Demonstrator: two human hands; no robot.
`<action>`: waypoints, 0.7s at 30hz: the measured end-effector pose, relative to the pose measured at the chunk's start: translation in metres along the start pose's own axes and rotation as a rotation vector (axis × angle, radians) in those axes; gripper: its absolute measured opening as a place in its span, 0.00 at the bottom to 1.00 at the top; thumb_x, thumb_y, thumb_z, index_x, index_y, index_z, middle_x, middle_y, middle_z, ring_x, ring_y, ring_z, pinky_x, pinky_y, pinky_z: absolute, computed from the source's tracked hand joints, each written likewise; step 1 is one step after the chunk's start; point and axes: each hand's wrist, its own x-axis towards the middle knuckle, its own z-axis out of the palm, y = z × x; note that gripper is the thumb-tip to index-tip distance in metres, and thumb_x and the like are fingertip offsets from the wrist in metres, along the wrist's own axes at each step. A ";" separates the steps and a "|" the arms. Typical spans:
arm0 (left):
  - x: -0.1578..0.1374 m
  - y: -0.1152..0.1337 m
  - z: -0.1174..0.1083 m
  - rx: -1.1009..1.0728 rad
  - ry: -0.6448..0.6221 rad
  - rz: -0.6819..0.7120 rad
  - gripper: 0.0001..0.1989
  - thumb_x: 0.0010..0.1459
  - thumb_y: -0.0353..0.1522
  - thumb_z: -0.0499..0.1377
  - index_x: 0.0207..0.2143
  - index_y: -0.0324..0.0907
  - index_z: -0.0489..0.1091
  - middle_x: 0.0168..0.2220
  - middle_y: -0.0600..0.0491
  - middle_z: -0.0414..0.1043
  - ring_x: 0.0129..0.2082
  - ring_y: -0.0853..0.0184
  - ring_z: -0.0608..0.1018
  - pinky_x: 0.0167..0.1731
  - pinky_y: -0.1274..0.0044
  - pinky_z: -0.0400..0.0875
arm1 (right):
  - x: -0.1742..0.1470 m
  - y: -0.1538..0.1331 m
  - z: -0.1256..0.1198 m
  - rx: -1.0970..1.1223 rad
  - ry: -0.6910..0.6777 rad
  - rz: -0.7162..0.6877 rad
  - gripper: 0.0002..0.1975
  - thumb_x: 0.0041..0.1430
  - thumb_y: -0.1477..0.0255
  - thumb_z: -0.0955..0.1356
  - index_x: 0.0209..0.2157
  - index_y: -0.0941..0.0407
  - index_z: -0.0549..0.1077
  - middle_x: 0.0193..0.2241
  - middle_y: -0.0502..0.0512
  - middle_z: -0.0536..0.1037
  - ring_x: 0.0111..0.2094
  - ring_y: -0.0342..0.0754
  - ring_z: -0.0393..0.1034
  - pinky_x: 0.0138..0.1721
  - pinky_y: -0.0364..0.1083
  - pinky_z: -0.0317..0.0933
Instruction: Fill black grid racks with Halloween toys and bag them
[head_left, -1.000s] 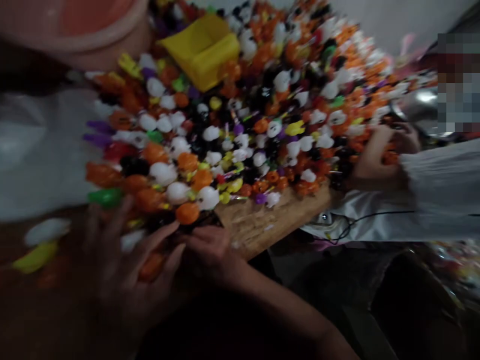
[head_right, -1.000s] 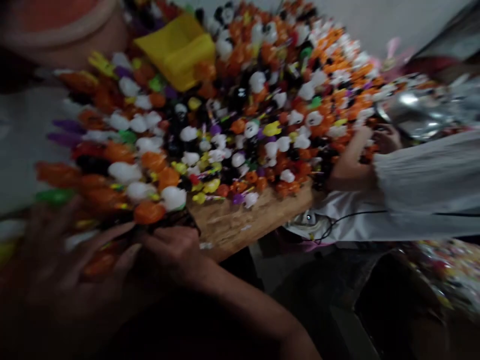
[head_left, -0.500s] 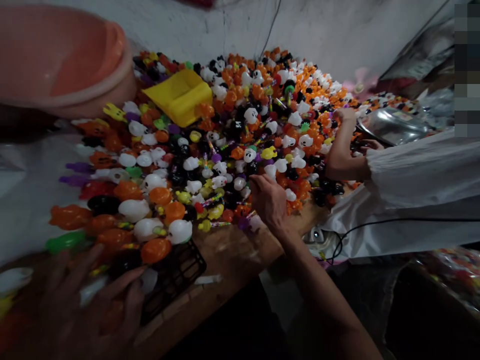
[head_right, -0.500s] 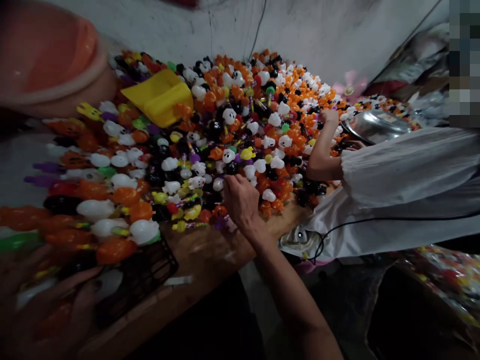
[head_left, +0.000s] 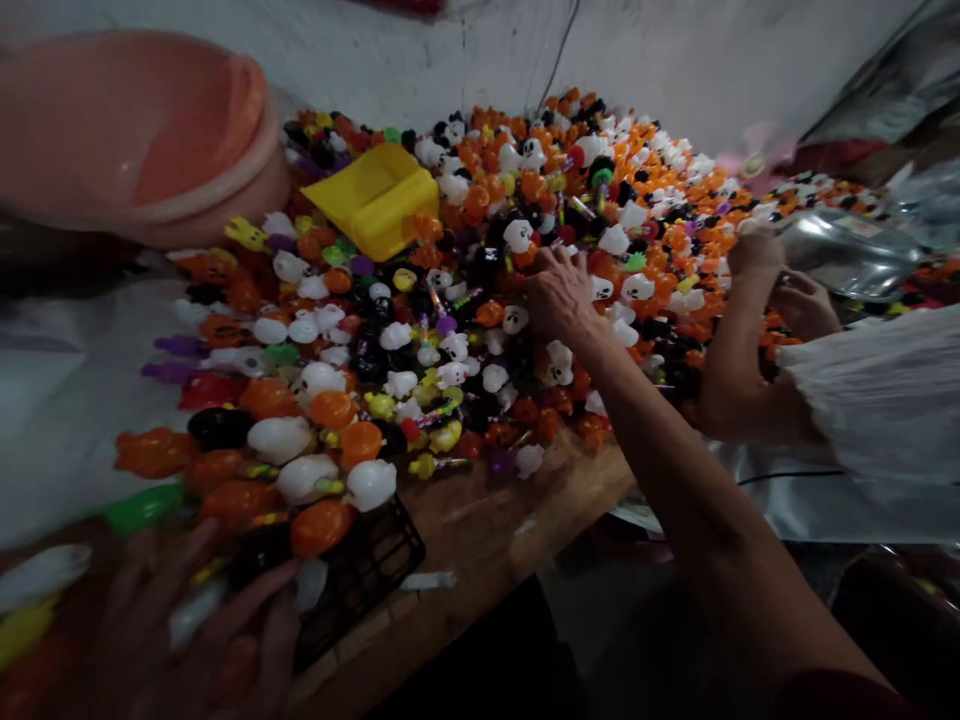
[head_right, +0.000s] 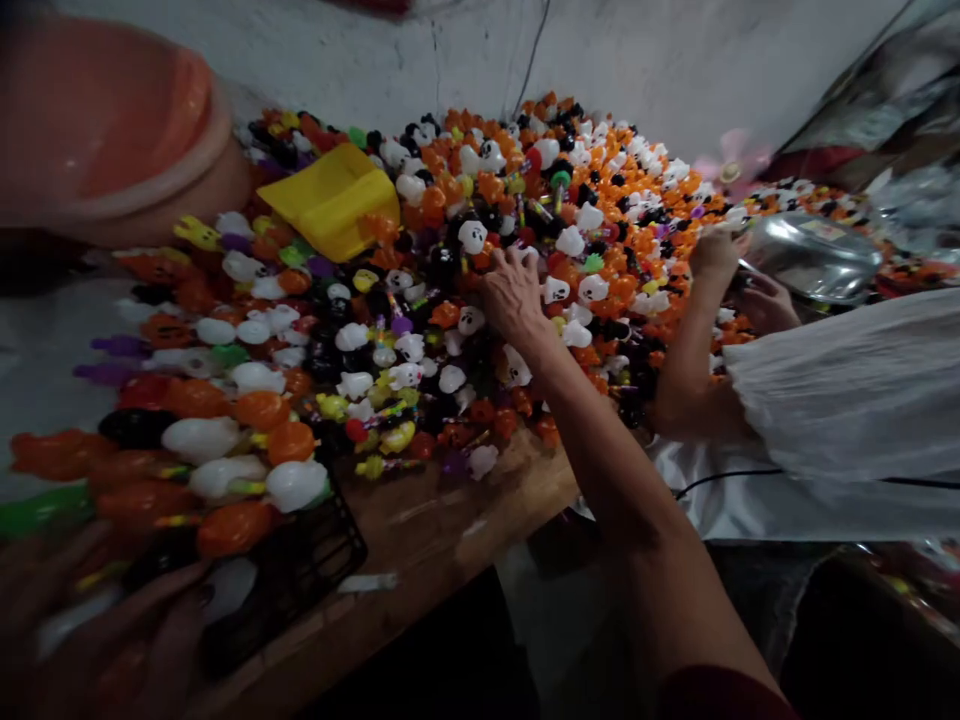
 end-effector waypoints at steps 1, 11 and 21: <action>0.006 0.009 0.001 0.057 -0.007 0.067 0.35 0.55 0.29 0.64 0.62 0.68 0.65 0.69 0.68 0.58 0.70 0.63 0.62 0.73 0.64 0.51 | -0.007 -0.001 -0.003 0.025 0.043 -0.032 0.14 0.65 0.76 0.62 0.37 0.58 0.80 0.50 0.64 0.75 0.55 0.61 0.62 0.56 0.62 0.55; 0.009 0.029 0.005 0.109 0.077 -0.013 0.22 0.59 0.27 0.63 0.54 0.56 0.75 0.69 0.65 0.59 0.71 0.62 0.59 0.72 0.67 0.53 | -0.055 0.007 -0.029 0.502 0.455 0.084 0.14 0.69 0.59 0.64 0.43 0.52 0.78 0.42 0.58 0.81 0.42 0.51 0.75 0.48 0.54 0.69; 0.005 0.022 0.009 0.154 0.104 0.048 0.13 0.56 0.26 0.64 0.44 0.45 0.77 0.69 0.56 0.60 0.71 0.56 0.61 0.71 0.63 0.56 | -0.158 -0.060 0.003 1.412 0.336 0.406 0.13 0.58 0.59 0.73 0.37 0.53 0.78 0.30 0.50 0.81 0.29 0.45 0.77 0.33 0.47 0.73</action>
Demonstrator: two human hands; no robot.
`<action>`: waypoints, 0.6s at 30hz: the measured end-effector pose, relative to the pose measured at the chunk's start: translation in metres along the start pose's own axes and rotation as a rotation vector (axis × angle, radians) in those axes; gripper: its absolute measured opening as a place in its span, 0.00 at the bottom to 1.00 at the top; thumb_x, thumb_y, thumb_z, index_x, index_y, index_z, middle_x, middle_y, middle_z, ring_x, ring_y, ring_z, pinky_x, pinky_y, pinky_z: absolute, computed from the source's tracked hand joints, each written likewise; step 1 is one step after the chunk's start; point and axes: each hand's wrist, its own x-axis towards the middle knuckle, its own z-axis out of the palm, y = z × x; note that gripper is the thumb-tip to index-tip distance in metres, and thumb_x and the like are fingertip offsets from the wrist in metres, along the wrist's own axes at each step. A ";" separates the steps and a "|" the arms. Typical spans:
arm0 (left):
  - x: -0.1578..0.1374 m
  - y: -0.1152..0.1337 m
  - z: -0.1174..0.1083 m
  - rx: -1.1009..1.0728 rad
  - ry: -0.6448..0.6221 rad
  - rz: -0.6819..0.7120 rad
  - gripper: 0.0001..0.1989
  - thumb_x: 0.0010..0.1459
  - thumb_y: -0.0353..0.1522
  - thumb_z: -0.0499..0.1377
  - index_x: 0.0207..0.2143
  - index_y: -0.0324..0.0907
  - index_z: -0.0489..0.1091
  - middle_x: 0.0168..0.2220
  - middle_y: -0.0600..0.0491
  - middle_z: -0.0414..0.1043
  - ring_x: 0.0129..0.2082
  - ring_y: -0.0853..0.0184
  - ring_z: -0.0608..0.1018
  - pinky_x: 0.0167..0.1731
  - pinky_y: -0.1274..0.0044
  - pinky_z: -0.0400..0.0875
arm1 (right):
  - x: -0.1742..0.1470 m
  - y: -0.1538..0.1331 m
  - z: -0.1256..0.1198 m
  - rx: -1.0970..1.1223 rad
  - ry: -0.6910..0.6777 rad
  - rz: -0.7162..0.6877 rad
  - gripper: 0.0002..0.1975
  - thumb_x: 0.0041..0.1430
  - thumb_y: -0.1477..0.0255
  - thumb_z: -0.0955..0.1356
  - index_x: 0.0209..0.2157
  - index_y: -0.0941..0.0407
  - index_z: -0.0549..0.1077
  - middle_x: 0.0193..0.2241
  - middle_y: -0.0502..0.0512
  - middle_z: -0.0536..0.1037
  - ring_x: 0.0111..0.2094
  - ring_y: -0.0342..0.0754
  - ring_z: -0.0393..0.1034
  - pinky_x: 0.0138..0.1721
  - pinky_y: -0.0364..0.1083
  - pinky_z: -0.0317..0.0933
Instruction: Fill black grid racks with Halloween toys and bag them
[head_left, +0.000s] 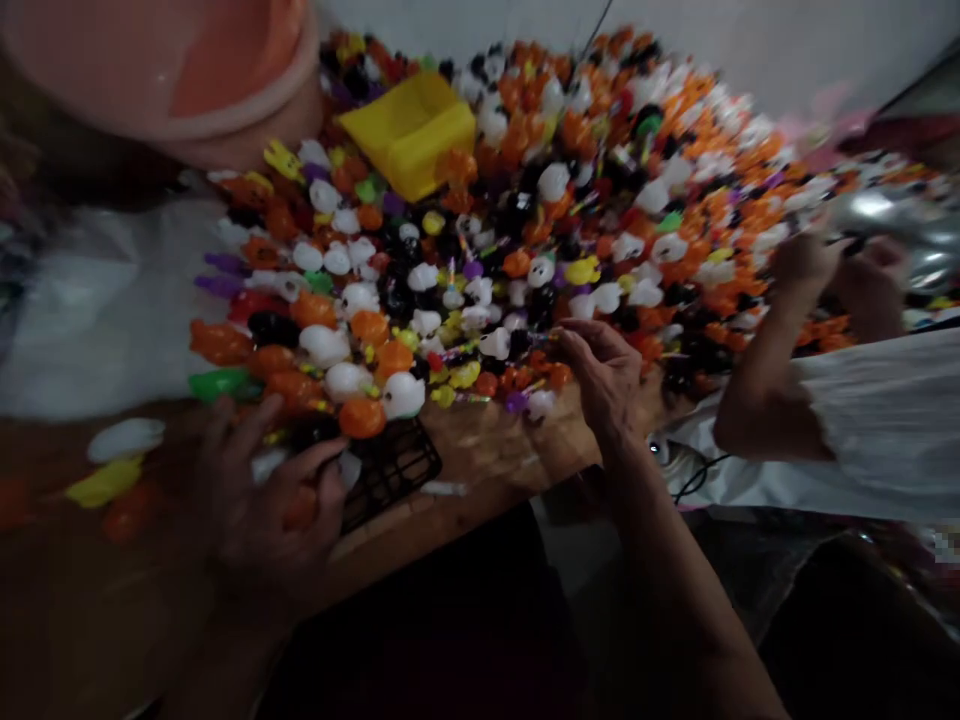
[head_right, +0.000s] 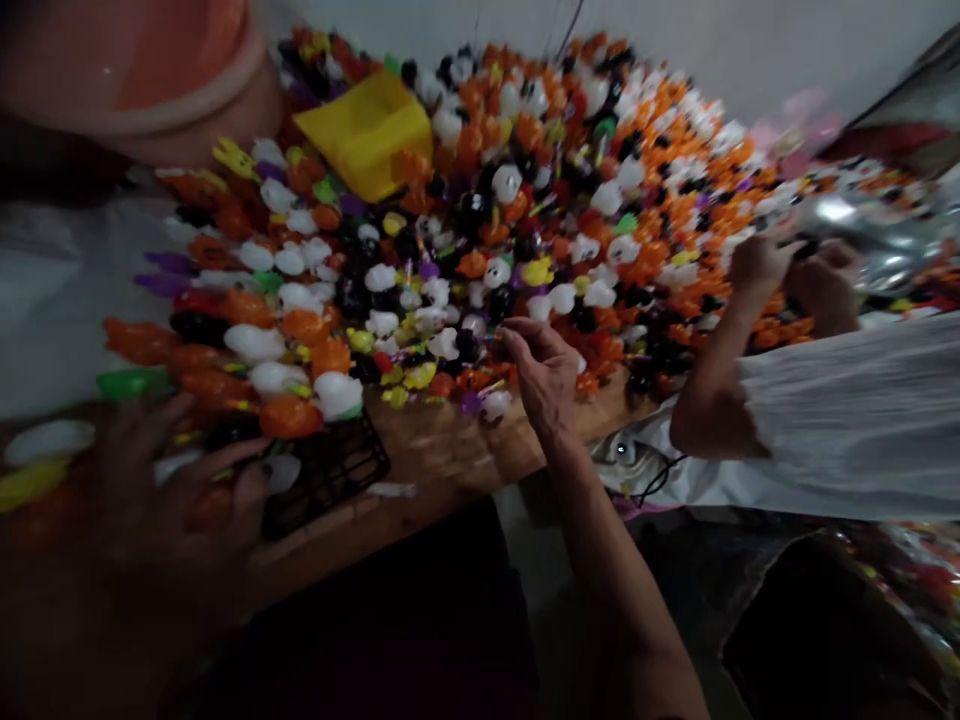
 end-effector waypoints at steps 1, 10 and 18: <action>0.000 0.000 -0.002 0.013 -0.022 -0.003 0.14 0.56 0.25 0.64 0.45 0.44 0.76 0.69 0.55 0.60 0.71 0.54 0.60 0.71 0.60 0.56 | -0.022 0.005 0.006 0.008 -0.034 0.052 0.12 0.58 0.59 0.73 0.37 0.53 0.78 0.30 0.50 0.81 0.30 0.46 0.77 0.34 0.47 0.73; 0.005 0.014 -0.014 0.154 -0.175 -0.130 0.16 0.60 0.23 0.62 0.48 0.48 0.73 0.67 0.51 0.61 0.70 0.51 0.61 0.69 0.52 0.60 | -0.113 0.028 0.034 -0.746 -0.306 -0.340 0.11 0.68 0.68 0.66 0.47 0.55 0.78 0.44 0.59 0.81 0.44 0.54 0.70 0.47 0.55 0.63; 0.007 0.015 -0.019 0.147 -0.222 -0.133 0.22 0.59 0.27 0.66 0.54 0.51 0.70 0.67 0.50 0.60 0.70 0.50 0.61 0.66 0.54 0.67 | -0.117 0.035 0.041 -0.833 -0.283 -0.432 0.10 0.69 0.66 0.66 0.45 0.52 0.79 0.40 0.57 0.78 0.43 0.52 0.65 0.44 0.51 0.57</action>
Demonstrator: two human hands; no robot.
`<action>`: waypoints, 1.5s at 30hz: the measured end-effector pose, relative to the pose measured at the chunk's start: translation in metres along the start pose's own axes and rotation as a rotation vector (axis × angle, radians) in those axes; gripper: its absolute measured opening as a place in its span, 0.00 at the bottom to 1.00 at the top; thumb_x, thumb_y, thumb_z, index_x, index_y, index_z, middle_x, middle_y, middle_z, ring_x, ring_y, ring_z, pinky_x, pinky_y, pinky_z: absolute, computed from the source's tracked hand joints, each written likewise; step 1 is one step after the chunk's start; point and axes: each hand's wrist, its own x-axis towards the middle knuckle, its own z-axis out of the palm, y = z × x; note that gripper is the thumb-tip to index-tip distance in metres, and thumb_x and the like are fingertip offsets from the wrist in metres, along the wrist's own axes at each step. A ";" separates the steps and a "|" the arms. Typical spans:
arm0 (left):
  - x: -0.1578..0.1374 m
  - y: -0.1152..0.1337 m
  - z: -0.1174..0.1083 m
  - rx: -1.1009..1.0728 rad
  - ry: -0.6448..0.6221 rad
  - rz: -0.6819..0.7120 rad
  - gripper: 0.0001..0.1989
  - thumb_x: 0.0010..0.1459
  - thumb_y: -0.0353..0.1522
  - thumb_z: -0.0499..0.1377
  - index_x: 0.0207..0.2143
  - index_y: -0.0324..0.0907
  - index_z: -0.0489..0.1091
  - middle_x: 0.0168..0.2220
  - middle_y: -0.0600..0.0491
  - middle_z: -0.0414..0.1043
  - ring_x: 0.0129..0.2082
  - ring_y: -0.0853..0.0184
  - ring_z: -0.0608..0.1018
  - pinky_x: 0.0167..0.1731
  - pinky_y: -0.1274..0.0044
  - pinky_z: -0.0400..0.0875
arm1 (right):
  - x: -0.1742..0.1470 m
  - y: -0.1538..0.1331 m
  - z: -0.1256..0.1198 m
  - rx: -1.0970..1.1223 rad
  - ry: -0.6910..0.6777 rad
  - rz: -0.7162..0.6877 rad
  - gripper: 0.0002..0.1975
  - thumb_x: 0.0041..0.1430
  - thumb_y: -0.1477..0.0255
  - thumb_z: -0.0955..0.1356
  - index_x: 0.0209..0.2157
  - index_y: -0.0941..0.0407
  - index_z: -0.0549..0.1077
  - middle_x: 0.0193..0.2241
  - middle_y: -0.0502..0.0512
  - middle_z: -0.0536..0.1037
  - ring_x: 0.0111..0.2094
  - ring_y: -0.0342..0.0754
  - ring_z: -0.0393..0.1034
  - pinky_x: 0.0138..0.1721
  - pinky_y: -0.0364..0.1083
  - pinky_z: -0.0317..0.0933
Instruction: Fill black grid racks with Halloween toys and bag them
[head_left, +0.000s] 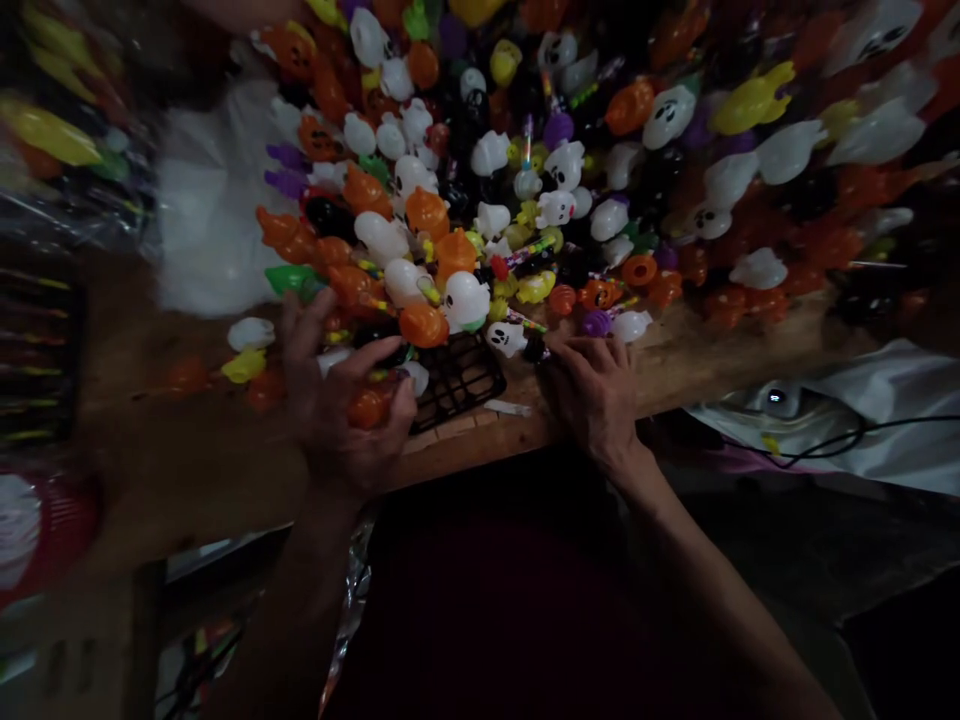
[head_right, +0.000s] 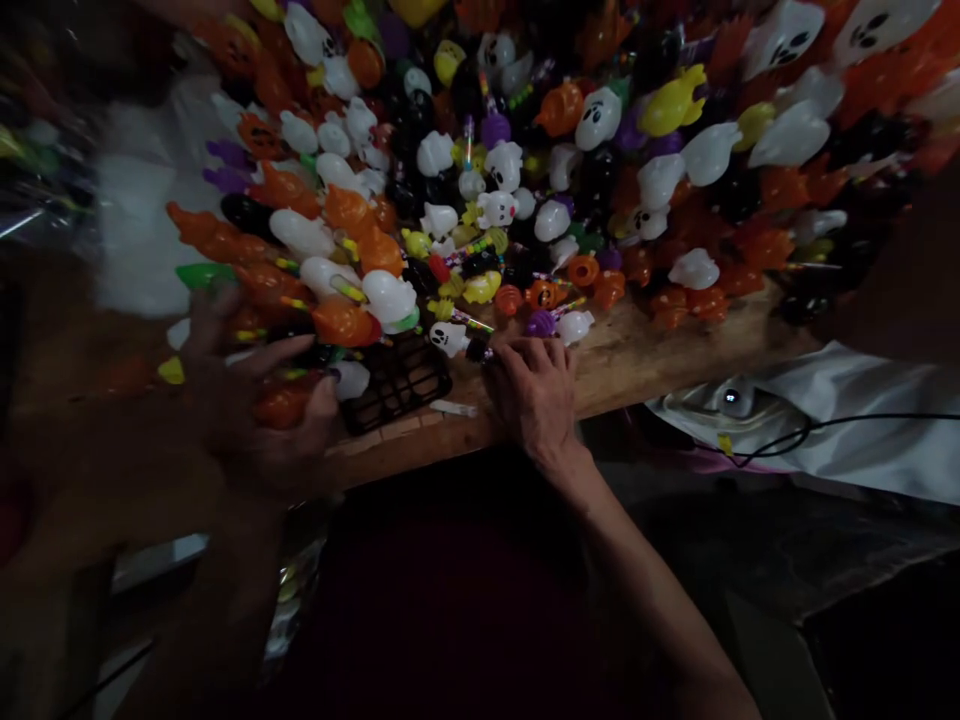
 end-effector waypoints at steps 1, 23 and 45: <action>-0.001 -0.001 0.000 0.007 -0.004 0.023 0.25 0.57 0.28 0.67 0.55 0.51 0.69 0.67 0.49 0.59 0.71 0.49 0.60 0.66 0.53 0.66 | -0.002 0.001 -0.001 0.013 0.010 -0.001 0.10 0.68 0.66 0.66 0.45 0.53 0.79 0.40 0.57 0.78 0.42 0.52 0.65 0.44 0.51 0.56; -0.009 -0.013 -0.010 -0.110 -0.022 0.054 0.34 0.57 0.31 0.63 0.65 0.49 0.60 0.74 0.51 0.47 0.73 0.47 0.53 0.70 0.50 0.55 | 0.021 -0.083 0.004 -0.099 -0.271 0.131 0.17 0.67 0.74 0.64 0.55 0.52 0.74 0.42 0.61 0.75 0.42 0.55 0.62 0.44 0.53 0.53; -0.016 -0.028 -0.010 -0.252 0.043 0.102 0.33 0.56 0.32 0.63 0.64 0.57 0.65 0.73 0.57 0.50 0.71 0.47 0.59 0.70 0.51 0.56 | 0.036 -0.117 0.018 0.582 -0.276 -0.150 0.10 0.67 0.73 0.65 0.47 0.58 0.75 0.39 0.58 0.80 0.40 0.46 0.77 0.36 0.41 0.70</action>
